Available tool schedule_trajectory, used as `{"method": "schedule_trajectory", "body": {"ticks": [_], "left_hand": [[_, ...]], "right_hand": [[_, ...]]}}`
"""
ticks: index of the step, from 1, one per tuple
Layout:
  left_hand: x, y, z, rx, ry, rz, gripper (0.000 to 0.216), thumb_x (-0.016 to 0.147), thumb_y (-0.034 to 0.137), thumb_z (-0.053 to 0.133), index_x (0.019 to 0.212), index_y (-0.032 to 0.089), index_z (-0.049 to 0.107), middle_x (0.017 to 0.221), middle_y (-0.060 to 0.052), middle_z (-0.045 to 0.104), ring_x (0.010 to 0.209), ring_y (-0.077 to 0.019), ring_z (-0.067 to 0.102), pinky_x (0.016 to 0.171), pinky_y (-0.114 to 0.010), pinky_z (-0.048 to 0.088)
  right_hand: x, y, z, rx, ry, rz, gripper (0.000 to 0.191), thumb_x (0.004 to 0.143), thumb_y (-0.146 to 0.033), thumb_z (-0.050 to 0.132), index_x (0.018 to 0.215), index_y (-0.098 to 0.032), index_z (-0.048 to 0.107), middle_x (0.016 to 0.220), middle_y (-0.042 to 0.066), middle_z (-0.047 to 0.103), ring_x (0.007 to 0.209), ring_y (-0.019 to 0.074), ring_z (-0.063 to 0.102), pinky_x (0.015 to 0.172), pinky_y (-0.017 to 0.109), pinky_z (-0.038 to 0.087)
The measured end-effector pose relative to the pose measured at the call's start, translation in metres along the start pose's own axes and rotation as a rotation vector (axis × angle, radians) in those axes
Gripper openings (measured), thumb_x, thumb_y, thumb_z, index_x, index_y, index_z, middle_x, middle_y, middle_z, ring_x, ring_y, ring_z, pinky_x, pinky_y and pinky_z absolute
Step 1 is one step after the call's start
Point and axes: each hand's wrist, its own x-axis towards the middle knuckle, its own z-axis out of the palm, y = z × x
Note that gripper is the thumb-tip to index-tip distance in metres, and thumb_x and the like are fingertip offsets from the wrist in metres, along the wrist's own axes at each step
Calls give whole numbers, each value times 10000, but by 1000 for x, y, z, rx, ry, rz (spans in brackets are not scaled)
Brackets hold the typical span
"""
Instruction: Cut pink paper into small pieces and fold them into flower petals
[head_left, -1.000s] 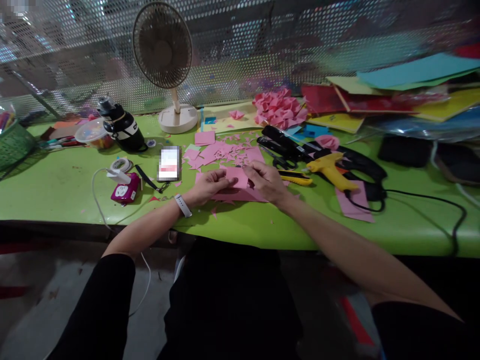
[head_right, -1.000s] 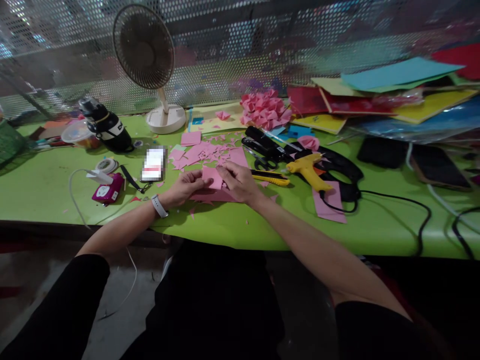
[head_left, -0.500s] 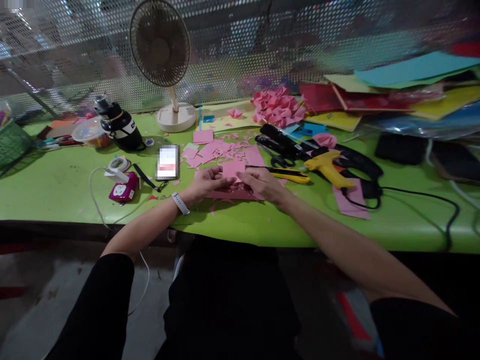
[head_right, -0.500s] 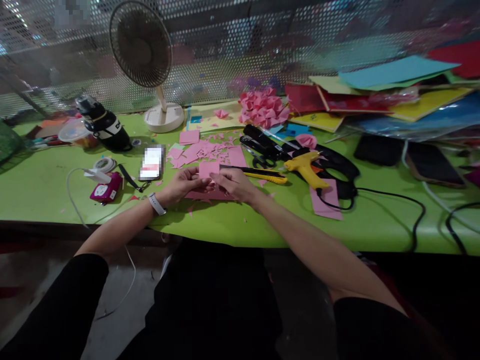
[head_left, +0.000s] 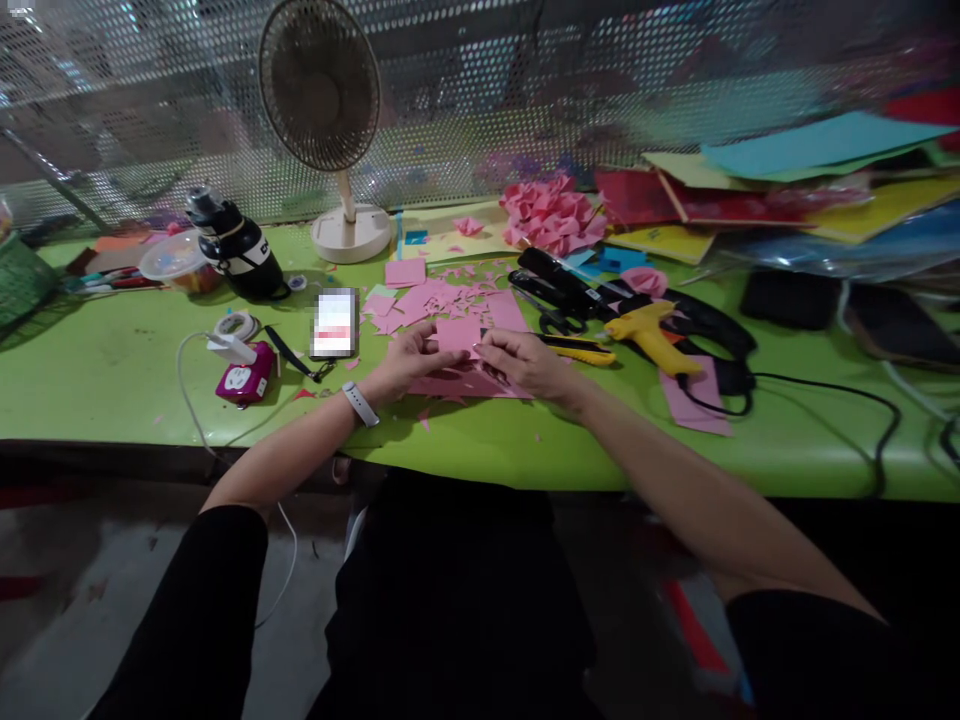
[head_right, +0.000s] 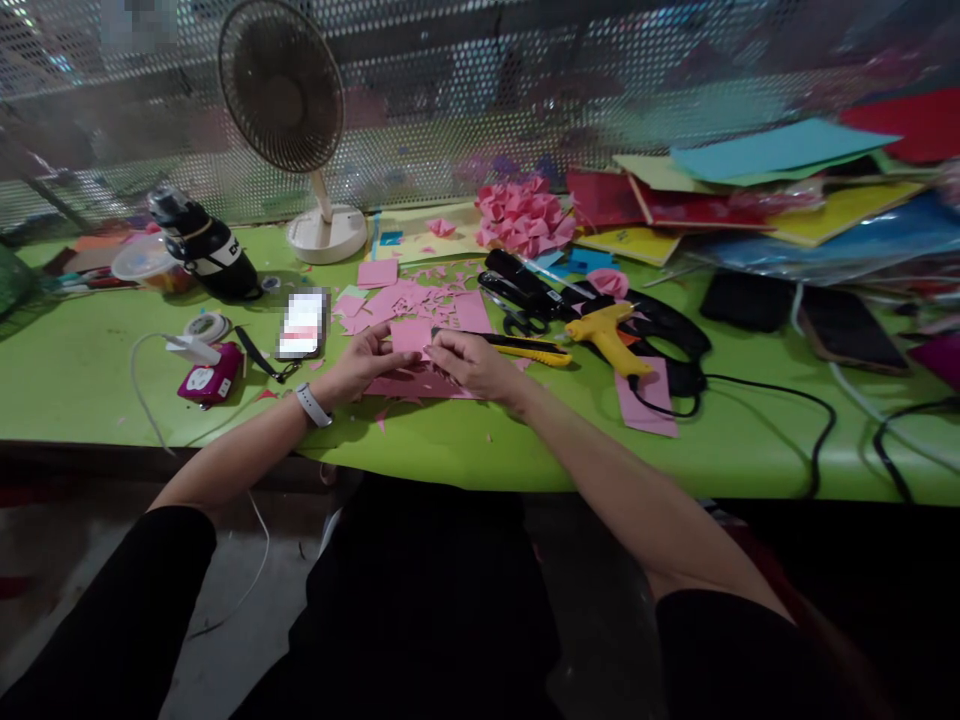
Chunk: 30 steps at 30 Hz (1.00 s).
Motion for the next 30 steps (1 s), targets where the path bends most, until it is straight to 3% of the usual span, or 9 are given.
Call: {"method": "schedule_trajectory", "body": {"ticks": [7,12,17,21,24,30], "left_hand": [[2,-4,-1,-40,-31,6,632,665,204,916,1180,137,556,935,-80,781,798,-180,767,829,-354,598],[1,3,-8,-57,-15,-26,612,735,171,871,1243,125,533,824,-72,777,818,-206,776,841,-376,603],[-1,16,-19,-5,-22,-63,525,796,174,813,1273,132,597,902,-103,790,878,-203,772,832,-347,605],[2,11,-20,-46,12,-61,386,839,356,792,1132,155,642,894,-76,767,806,-184,757,764,-335,608],[4,4,-14,63,48,7,355,780,380,844,949,153,630,773,-1,712,645,-96,679,679,-255,576],[1,4,-6,223,27,105,387,753,436,850,849,156,601,698,13,680,615,-86,638,619,-238,557]], "right_hand": [[2,0,2,-73,-19,-66,442,911,-613,584,701,-237,484,610,-42,429,562,125,362,538,290,309],[-2,-3,-11,-7,26,-29,464,900,-625,615,685,-228,503,585,-35,483,530,113,412,526,282,339],[-6,-4,-26,80,107,-30,483,889,-643,640,672,-228,519,581,-25,524,518,113,457,530,284,373],[-4,-5,-21,64,-12,-9,485,875,-659,647,688,-224,543,605,-15,540,537,120,474,530,288,385],[-1,-3,-11,-2,-74,15,464,870,-633,658,690,-219,551,602,-21,526,548,121,472,517,278,373],[1,2,-2,18,-115,93,303,804,-489,727,807,-193,665,662,-4,615,537,119,494,477,265,374]]}}
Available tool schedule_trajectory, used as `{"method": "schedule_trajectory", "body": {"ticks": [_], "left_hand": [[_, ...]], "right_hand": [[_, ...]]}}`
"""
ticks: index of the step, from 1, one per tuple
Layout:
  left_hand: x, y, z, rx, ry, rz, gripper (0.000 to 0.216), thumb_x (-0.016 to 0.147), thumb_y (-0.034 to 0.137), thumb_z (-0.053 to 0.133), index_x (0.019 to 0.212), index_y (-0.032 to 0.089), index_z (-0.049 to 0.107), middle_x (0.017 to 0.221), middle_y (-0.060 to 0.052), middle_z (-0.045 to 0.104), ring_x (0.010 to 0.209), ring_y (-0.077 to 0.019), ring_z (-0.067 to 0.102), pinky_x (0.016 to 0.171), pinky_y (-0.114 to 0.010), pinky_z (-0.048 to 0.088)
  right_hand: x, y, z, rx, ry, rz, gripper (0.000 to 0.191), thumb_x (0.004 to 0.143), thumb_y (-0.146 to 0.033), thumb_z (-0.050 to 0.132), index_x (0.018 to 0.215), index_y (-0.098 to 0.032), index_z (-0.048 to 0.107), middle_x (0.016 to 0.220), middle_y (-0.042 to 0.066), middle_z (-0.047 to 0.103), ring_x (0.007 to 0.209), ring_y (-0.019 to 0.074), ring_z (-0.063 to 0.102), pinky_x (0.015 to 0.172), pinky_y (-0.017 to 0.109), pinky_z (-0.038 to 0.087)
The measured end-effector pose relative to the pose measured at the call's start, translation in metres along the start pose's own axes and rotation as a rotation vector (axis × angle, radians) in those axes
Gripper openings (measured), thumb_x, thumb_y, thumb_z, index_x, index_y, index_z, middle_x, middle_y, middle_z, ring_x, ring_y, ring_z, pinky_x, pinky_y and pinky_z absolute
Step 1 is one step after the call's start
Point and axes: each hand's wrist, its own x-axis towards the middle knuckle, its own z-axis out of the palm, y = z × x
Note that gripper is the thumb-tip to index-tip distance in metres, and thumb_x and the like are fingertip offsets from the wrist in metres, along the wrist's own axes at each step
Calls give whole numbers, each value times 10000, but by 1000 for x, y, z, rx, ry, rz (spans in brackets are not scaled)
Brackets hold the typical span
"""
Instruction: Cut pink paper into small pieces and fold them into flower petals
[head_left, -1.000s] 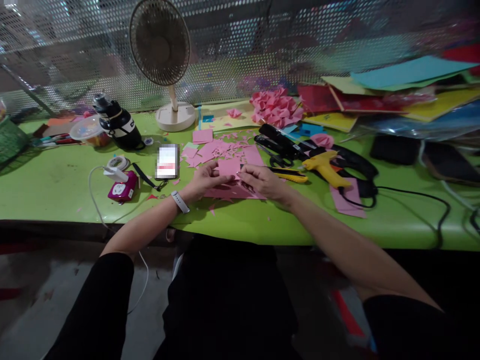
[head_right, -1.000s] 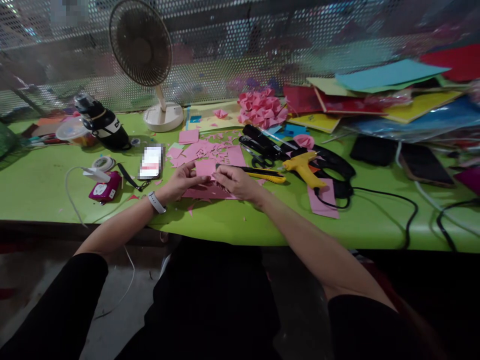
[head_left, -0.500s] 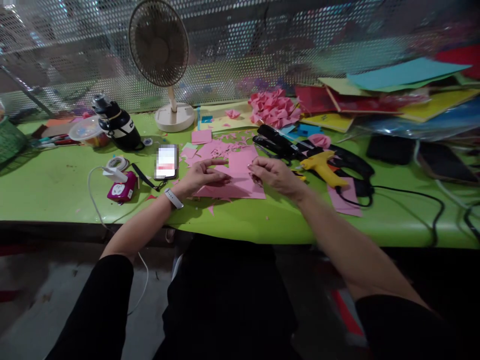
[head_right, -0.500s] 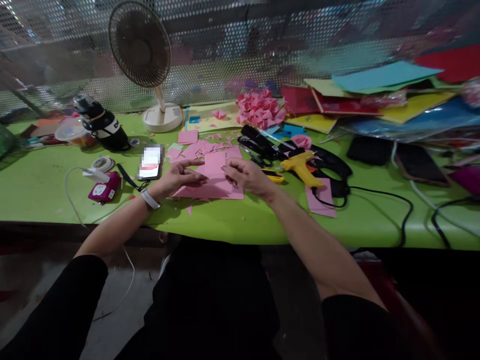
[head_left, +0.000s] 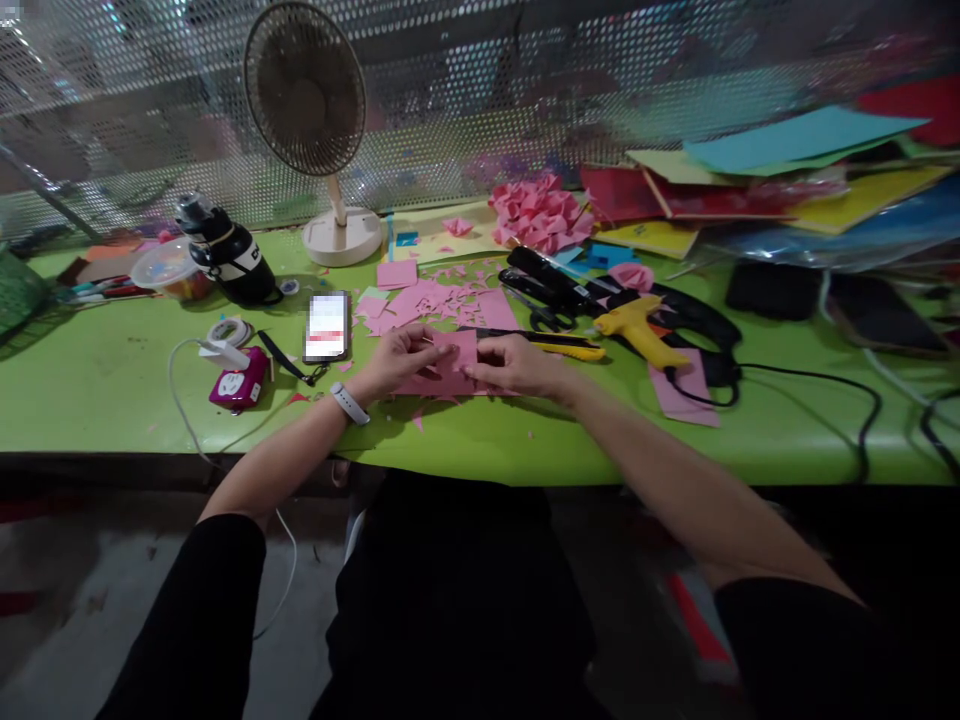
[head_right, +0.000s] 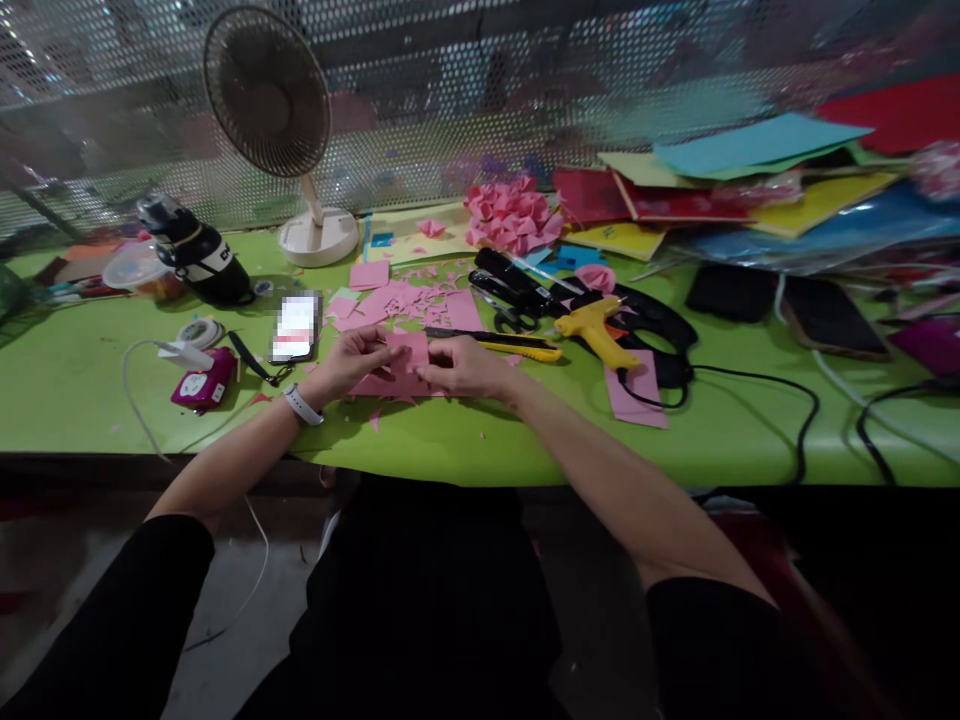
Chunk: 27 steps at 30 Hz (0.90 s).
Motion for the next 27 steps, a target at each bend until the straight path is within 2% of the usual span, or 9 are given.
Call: {"method": "schedule_trajectory", "body": {"ticks": [4,7,9,10,12,14,19,22,27], "left_hand": [[2,5,-9,13,54,-1,376,766,423,847,875,144,620,689,19,674,592,-69,622,602,-216,554],[6,8,-18,-71,139,-55,384,765,363,860,998,153,639,681,49,654,559,-53,598,550,-189,536],[7,8,-22,-150,164,-107,352,777,308,855,1009,158,638,712,48,665,581,-54,617,555,-186,541],[7,8,-22,-191,170,-128,332,778,274,854,1001,160,636,748,38,684,623,-62,645,575,-190,550],[8,7,-22,-248,179,-160,316,767,215,855,989,162,636,838,10,726,733,-86,695,627,-203,565],[8,6,-21,-255,201,-166,301,750,202,865,942,157,637,880,-7,744,777,-95,705,664,-216,566],[9,5,-21,-213,244,-138,287,755,284,865,738,146,613,751,23,701,655,-59,639,727,-249,558],[10,5,-24,-160,253,-126,282,763,332,858,709,154,647,670,33,655,601,-51,596,663,-227,520],[11,3,-30,-47,262,-60,315,725,401,880,706,156,683,689,4,675,575,-40,546,558,-196,421]], "right_hand": [[-5,-2,-16,-1,-1,-25,242,818,-436,687,783,-197,679,656,12,655,521,122,520,484,270,391],[-10,4,-41,-198,214,-45,200,843,-402,659,805,-208,687,736,41,699,597,155,574,553,302,433],[-11,13,-58,-459,409,-56,153,790,-363,723,798,-222,665,765,53,690,657,188,587,597,331,433],[-10,18,-65,-575,438,-44,155,755,-337,756,823,-229,668,820,64,698,707,209,600,623,343,433],[-7,31,-76,-748,380,-9,192,687,-311,809,810,-239,680,827,71,681,723,230,589,621,355,411],[-3,42,-81,-825,289,-5,175,690,-329,815,792,-240,705,812,75,663,724,238,577,623,361,395],[0,55,-85,-779,221,-34,155,749,-371,786,837,-248,751,852,74,657,772,246,584,678,364,396],[-1,57,-86,-730,221,-53,129,760,-350,774,834,-249,743,876,73,656,811,252,591,714,366,403],[1,57,-82,-739,249,-31,142,797,-349,732,863,-226,710,929,97,664,872,280,616,755,387,431]]}}
